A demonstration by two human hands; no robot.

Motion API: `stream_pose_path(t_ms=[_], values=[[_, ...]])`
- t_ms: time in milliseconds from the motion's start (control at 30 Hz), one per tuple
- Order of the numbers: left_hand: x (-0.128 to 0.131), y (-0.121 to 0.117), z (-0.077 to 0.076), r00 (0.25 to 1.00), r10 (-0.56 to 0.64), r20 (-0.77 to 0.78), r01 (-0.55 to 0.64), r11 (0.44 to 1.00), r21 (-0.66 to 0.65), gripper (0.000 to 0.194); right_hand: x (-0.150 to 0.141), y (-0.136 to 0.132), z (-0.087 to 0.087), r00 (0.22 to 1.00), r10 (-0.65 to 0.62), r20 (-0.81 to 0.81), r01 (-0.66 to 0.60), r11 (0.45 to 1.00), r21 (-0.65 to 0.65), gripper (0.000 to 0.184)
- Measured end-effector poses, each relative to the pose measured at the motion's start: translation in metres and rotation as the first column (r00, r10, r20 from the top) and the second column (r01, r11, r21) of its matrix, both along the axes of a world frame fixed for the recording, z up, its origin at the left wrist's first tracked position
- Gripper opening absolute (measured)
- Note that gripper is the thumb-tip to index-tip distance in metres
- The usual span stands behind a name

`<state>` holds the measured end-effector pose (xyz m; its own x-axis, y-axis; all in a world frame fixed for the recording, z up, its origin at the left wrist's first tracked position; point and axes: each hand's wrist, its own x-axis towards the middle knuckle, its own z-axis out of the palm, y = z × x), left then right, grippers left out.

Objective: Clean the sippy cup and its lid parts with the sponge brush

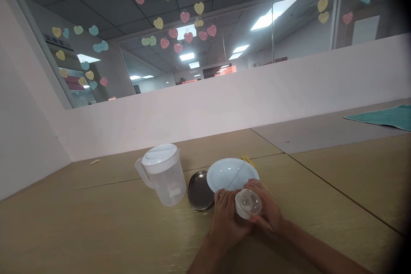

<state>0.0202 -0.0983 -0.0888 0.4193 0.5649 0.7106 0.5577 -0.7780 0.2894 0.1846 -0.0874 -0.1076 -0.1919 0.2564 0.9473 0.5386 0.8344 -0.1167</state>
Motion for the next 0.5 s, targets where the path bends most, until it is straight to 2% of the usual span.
stream_pose_path(t_ms=[200, 300, 367, 433, 500], values=[[0.001, 0.002, -0.003, 1.000, 0.000, -0.024, 0.000, 0.999, 0.035, 0.054, 0.005, -0.004, 0.004, 0.995, 0.069, -0.078, -0.064, 0.996, 0.067, 0.056], [0.000, 0.002, -0.004, 0.999, 0.026, -0.021, -0.026, 0.999, 0.028, 0.055, 0.009, -0.007, 0.010, 0.982, 0.019, -0.190, 0.000, 0.995, 0.097, 0.049], [-0.001, 0.001, -0.004, 0.999, 0.037, -0.009, -0.037, 0.999, 0.032, 0.056, 0.010, -0.007, 0.014, 0.955, -0.078, -0.287, 0.096, 0.994, 0.049, 0.041], [-0.001, 0.000, -0.004, 0.999, 0.036, 0.005, -0.036, 0.999, 0.034, 0.058, 0.010, -0.002, 0.017, 0.912, -0.190, -0.363, 0.178, 0.982, -0.067, 0.034], [-0.001, -0.001, -0.003, 0.999, 0.029, 0.013, -0.030, 0.999, 0.031, 0.060, 0.009, 0.004, 0.017, 0.878, -0.275, -0.393, 0.209, 0.957, -0.201, 0.032]])
